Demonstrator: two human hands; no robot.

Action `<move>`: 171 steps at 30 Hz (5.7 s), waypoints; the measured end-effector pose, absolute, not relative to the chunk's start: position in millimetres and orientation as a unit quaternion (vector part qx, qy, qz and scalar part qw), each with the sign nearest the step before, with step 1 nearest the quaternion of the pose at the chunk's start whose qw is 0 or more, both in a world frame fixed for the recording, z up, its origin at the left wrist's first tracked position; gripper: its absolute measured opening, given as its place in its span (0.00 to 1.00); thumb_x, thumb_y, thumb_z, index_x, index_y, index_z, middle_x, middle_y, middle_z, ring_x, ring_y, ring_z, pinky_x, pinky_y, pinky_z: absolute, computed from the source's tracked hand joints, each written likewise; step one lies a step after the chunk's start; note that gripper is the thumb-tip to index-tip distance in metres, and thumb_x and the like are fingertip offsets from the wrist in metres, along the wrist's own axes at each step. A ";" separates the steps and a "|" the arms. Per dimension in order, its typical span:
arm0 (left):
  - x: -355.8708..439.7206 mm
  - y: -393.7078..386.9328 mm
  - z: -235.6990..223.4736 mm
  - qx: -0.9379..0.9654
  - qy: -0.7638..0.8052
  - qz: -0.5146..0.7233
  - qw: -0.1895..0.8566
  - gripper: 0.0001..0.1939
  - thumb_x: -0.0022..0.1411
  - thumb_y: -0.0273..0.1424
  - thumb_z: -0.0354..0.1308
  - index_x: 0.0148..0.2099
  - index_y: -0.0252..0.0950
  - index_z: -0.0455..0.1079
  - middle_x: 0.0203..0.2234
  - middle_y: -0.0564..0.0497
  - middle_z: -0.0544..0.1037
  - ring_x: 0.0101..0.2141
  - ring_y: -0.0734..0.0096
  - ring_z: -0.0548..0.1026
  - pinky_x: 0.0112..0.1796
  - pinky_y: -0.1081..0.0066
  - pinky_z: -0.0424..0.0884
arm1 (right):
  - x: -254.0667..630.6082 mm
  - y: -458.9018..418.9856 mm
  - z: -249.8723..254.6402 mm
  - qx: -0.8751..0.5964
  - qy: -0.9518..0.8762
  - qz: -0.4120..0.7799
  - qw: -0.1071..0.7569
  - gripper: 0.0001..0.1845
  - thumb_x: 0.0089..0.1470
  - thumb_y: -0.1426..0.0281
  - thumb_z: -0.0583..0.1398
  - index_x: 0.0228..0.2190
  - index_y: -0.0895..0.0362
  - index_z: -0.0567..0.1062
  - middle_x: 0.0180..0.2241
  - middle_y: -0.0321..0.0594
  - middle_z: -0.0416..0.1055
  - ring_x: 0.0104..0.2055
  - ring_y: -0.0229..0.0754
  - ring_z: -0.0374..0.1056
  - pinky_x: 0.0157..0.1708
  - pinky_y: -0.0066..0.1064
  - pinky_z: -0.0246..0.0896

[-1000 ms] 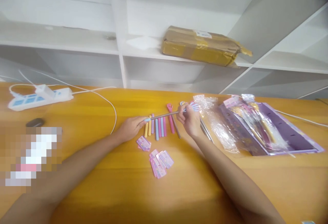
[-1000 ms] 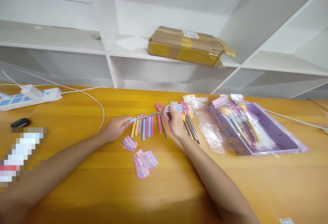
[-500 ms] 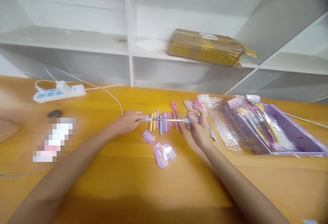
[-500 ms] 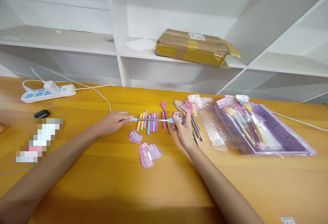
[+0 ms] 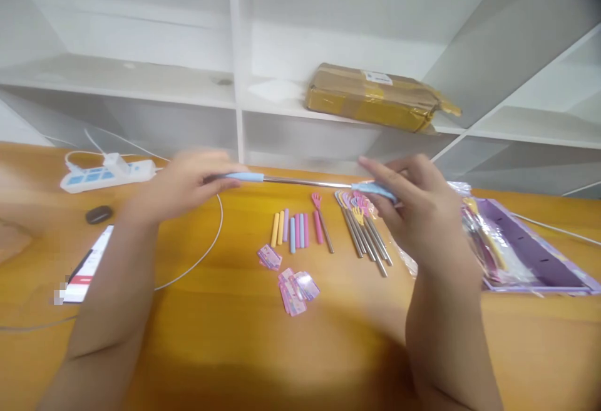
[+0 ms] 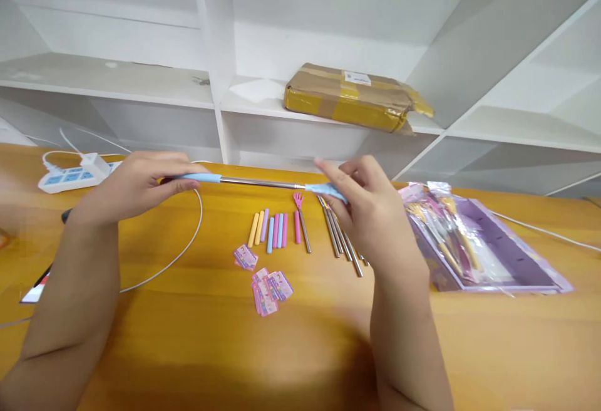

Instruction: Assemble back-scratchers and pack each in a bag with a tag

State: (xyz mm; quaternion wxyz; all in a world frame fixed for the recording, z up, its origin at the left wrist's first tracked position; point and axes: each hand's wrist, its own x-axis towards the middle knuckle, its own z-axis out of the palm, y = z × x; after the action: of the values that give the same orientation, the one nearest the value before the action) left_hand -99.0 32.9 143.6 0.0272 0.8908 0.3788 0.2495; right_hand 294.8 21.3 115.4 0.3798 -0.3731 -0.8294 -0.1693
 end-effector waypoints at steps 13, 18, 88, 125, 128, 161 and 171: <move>-85.9 36.9 117.1 0.848 0.376 0.315 -0.201 0.16 0.80 0.38 0.50 0.51 0.40 0.79 0.31 0.50 0.77 0.31 0.68 0.73 0.33 0.70 0.67 | 291.3 39.4 102.1 -0.346 -0.774 -0.234 0.476 0.16 0.68 0.73 0.62 0.52 0.43 0.81 0.40 0.41 0.79 0.39 0.47 0.75 0.37 0.38 0.71; -74.6 39.5 102.5 0.859 0.340 0.343 -0.170 0.14 0.79 0.35 0.52 0.53 0.41 0.78 0.33 0.50 0.79 0.31 0.72 0.75 0.34 0.73 0.68 | 284.5 32.9 96.5 -0.311 -0.741 -0.282 0.525 0.17 0.69 0.74 0.60 0.53 0.45 0.81 0.40 0.43 0.79 0.39 0.49 0.74 0.38 0.41 0.69; -9.3 11.6 70.2 0.848 0.511 0.077 -0.117 0.11 0.71 0.26 0.53 0.34 0.37 0.69 0.26 0.48 0.75 0.28 0.61 0.73 0.26 0.64 0.53 | 240.0 24.2 72.9 -0.282 -0.911 -0.168 0.249 0.17 0.73 0.81 0.50 0.47 0.58 0.77 0.37 0.41 0.76 0.39 0.43 0.66 0.41 0.36 0.53; -148.5 93.4 102.0 0.717 0.665 0.063 -0.200 0.12 0.73 0.36 0.49 0.39 0.38 0.70 0.27 0.52 0.67 0.29 0.67 0.57 0.31 0.71 0.47 | 462.8 118.2 65.2 -0.579 -0.719 -0.181 0.338 0.21 0.73 0.57 0.51 0.45 0.53 0.80 0.50 0.55 0.78 0.50 0.53 0.67 0.52 0.41 0.55; -144.3 94.0 102.4 0.760 0.629 0.105 -0.126 0.14 0.72 0.40 0.55 0.54 0.39 0.70 0.37 0.50 0.74 0.35 0.66 0.68 0.34 0.73 0.55 | 470.3 121.0 59.8 -0.599 -0.703 -0.168 0.345 0.20 0.72 0.62 0.50 0.51 0.54 0.79 0.51 0.56 0.77 0.51 0.52 0.69 0.50 0.39 0.57; -160.2 83.5 110.5 0.776 0.543 0.289 -0.139 0.21 0.77 0.49 0.49 0.49 0.46 0.80 0.44 0.54 0.85 0.44 0.68 0.78 0.47 0.67 0.72 | 474.7 120.7 65.6 -0.693 -0.611 -0.146 0.353 0.07 0.59 0.70 0.60 0.38 0.55 0.78 0.37 0.49 0.75 0.36 0.48 0.69 0.48 0.39 0.62; -175.9 81.9 111.0 0.788 0.543 0.246 -0.153 0.22 0.79 0.49 0.47 0.52 0.45 0.79 0.48 0.55 0.84 0.46 0.70 0.77 0.48 0.69 0.71 | 467.3 115.0 68.2 -0.703 -0.606 -0.202 0.314 0.09 0.64 0.67 0.59 0.40 0.54 0.80 0.47 0.54 0.79 0.45 0.52 0.70 0.45 0.39 0.58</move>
State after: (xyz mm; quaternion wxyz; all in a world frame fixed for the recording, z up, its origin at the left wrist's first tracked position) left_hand -175.9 81.9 111.0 -0.1526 0.7883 0.5428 0.2461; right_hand 467.3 115.0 68.2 0.3135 -0.7029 -0.6057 -0.2018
